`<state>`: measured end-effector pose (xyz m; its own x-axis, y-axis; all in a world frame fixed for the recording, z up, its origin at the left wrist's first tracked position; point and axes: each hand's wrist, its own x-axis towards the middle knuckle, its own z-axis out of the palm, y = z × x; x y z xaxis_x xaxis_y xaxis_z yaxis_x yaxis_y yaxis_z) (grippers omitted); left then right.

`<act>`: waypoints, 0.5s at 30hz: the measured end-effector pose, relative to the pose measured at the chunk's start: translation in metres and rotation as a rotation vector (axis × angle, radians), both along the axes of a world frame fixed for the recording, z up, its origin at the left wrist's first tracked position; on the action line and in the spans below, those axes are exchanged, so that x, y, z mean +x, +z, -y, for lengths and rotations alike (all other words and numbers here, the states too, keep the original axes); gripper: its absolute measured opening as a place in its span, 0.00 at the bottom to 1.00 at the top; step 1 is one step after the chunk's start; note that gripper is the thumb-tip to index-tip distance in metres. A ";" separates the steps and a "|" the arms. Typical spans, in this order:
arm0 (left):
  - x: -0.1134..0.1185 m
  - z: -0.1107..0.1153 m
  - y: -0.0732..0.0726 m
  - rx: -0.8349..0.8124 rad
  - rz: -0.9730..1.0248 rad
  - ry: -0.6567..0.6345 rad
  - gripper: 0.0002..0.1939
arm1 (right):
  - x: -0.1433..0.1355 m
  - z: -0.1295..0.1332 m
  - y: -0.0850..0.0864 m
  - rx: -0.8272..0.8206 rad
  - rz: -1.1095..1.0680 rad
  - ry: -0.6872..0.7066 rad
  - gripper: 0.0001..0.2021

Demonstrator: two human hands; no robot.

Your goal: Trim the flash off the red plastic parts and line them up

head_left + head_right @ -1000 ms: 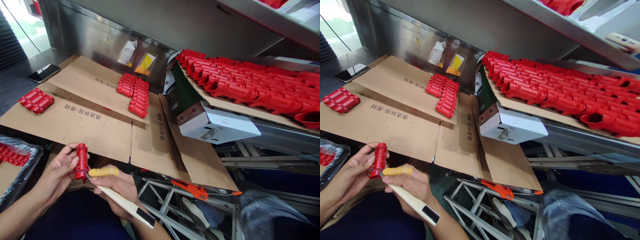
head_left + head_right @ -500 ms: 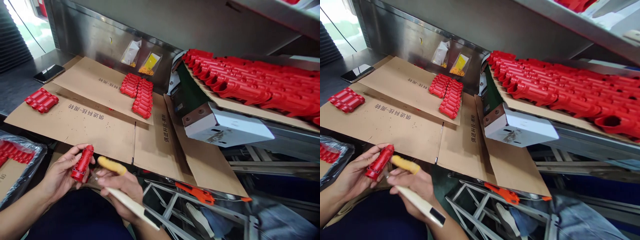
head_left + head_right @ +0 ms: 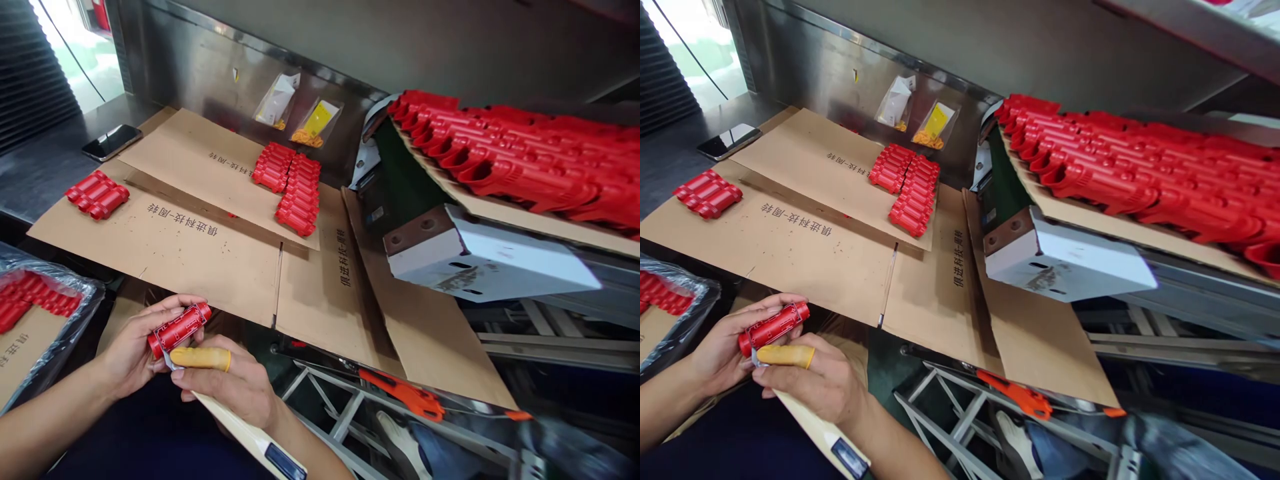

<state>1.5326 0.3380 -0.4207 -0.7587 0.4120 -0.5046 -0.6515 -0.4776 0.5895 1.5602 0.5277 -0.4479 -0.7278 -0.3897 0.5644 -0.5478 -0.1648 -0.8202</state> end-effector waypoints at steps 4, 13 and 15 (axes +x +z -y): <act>0.001 0.001 -0.002 -0.008 -0.009 -0.003 0.22 | -0.002 0.000 -0.002 0.021 -0.133 -0.053 0.23; 0.004 0.001 -0.003 -0.036 -0.004 0.007 0.21 | -0.007 -0.007 0.014 0.141 -0.251 -0.133 0.11; 0.004 0.001 -0.003 -0.059 0.006 0.019 0.23 | -0.009 -0.008 0.021 0.205 -0.214 -0.087 0.08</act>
